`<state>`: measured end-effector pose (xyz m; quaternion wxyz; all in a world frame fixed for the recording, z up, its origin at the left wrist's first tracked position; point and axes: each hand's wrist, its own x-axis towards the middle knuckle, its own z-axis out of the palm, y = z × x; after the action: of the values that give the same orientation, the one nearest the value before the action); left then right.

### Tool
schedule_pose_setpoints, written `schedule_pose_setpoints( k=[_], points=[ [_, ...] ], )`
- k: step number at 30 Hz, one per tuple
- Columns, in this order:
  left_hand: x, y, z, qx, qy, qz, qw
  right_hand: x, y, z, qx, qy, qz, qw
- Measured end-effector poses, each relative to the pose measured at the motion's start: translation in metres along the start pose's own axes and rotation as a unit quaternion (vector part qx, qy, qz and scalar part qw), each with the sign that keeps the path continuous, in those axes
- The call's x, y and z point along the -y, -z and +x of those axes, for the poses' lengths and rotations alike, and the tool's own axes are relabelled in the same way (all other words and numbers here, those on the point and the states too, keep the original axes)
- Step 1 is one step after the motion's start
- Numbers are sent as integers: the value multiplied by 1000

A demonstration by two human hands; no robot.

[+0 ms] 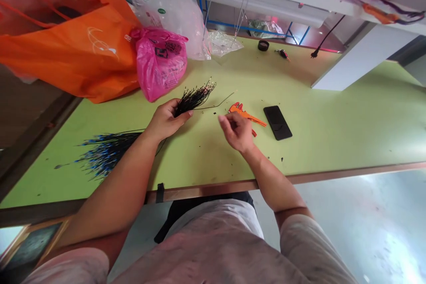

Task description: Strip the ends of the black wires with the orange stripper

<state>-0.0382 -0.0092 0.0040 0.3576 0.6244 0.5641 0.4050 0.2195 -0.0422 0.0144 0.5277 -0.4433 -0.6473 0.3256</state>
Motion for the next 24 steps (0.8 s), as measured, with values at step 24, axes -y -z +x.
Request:
schedule_pose_setpoints(
  k=[24],
  points=[
    [0,-11,-10,192,-17,61,979,-31,-26,4,64,-238,214,945]
  ],
)
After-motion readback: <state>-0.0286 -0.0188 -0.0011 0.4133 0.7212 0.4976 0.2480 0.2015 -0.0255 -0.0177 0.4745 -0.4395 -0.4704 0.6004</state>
